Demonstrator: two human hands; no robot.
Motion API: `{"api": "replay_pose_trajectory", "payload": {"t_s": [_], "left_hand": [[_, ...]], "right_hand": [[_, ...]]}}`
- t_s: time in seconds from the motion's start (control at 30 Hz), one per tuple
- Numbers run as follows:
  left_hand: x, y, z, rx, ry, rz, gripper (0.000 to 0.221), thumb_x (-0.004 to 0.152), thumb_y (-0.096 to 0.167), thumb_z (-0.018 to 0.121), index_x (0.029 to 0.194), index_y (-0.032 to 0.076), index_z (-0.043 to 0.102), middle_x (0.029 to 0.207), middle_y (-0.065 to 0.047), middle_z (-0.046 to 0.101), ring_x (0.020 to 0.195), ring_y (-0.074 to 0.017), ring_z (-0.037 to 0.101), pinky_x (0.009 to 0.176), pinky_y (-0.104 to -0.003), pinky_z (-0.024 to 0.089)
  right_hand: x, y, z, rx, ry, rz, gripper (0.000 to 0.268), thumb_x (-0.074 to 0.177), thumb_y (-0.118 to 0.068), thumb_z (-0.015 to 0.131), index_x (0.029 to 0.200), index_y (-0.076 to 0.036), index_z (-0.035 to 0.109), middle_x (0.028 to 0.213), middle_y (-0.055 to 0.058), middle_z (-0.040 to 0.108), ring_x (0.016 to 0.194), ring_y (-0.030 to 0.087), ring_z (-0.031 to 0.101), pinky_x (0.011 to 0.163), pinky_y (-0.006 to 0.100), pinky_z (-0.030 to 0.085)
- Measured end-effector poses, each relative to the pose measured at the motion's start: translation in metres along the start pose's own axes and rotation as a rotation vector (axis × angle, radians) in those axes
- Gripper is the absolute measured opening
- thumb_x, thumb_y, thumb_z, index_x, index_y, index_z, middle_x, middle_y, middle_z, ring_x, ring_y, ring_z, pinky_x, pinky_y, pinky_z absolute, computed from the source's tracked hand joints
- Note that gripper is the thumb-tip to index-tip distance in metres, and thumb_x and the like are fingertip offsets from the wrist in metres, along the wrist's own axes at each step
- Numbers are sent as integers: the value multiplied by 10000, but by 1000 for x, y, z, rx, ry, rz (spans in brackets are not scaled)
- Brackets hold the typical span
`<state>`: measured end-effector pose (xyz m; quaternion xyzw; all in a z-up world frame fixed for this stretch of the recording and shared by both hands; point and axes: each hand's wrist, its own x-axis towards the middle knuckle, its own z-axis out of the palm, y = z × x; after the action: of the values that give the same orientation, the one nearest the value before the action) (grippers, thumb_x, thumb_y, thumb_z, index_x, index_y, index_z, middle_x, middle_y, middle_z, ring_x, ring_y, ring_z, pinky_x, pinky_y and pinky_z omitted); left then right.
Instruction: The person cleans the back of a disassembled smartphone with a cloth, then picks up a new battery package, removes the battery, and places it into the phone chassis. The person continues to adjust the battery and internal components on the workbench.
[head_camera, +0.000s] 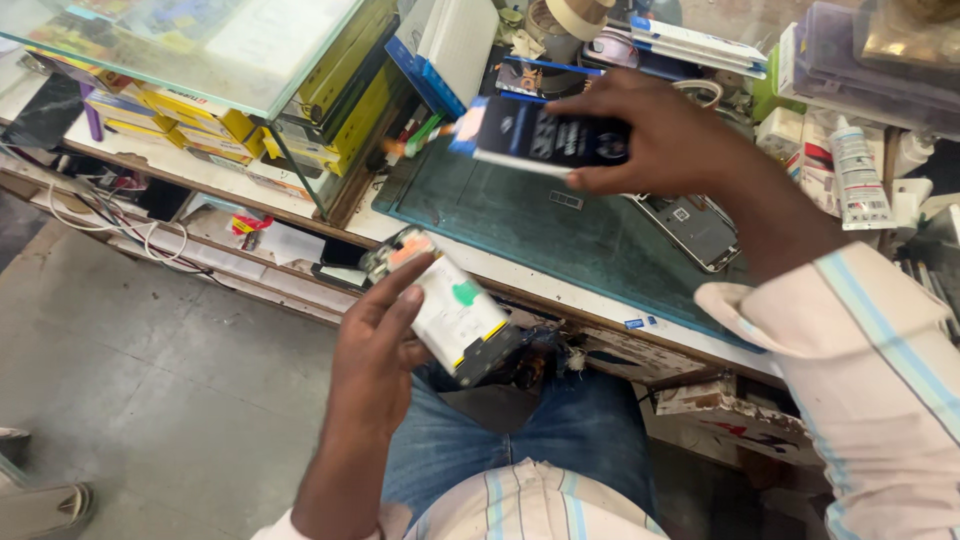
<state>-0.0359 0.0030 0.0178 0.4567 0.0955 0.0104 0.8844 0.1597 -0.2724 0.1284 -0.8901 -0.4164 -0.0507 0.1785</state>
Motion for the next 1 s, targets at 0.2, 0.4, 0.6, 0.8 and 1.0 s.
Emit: {"api": "replay_pose_trajectory", "payload": {"t_s": [0.2,0.4,0.6,0.8,1.0], "left_hand": [[47,-14,43,3,-40,50,618,909,14,575,1514,72,466,1392,-204,577,1139,-267,688,923,-409,650],[84,-34,77,69,-18,-32,742,910,-5,541,1588,163,291,1649,-113,300,1254,-306,598,942,-442,546],[87,-30,62,229,-160,-103,785,945,1,542,1631,179,204,1653,-194,208,1297,-328,595,998,-372,601],[80,4,53,575,-147,-74,937,902,43,633,1624,159,48,1154,-284,693,765,-264,757,639,-368,660],[77,2,65,1080,-2,11,999,853,183,767,1582,-41,122,668,-108,724,512,-192,709,513,-338,596]], "right_hand": [[-48,-14,-34,85,68,265,726,774,-374,842,1460,-268,628,1129,91,594,964,252,655,809,430,554],[-86,-27,-35,59,76,398,765,749,-406,836,1462,-260,603,1144,94,584,1025,242,635,858,412,547],[-109,-20,-7,132,7,474,758,728,-413,837,1431,-240,612,1155,102,601,1034,256,648,846,394,550],[-122,-19,18,186,53,358,753,731,-355,851,1428,-194,617,1166,108,612,1061,259,612,873,382,514],[-132,-25,33,288,60,447,733,716,-309,866,1403,-189,640,1135,92,628,1038,220,640,878,340,523]]}}
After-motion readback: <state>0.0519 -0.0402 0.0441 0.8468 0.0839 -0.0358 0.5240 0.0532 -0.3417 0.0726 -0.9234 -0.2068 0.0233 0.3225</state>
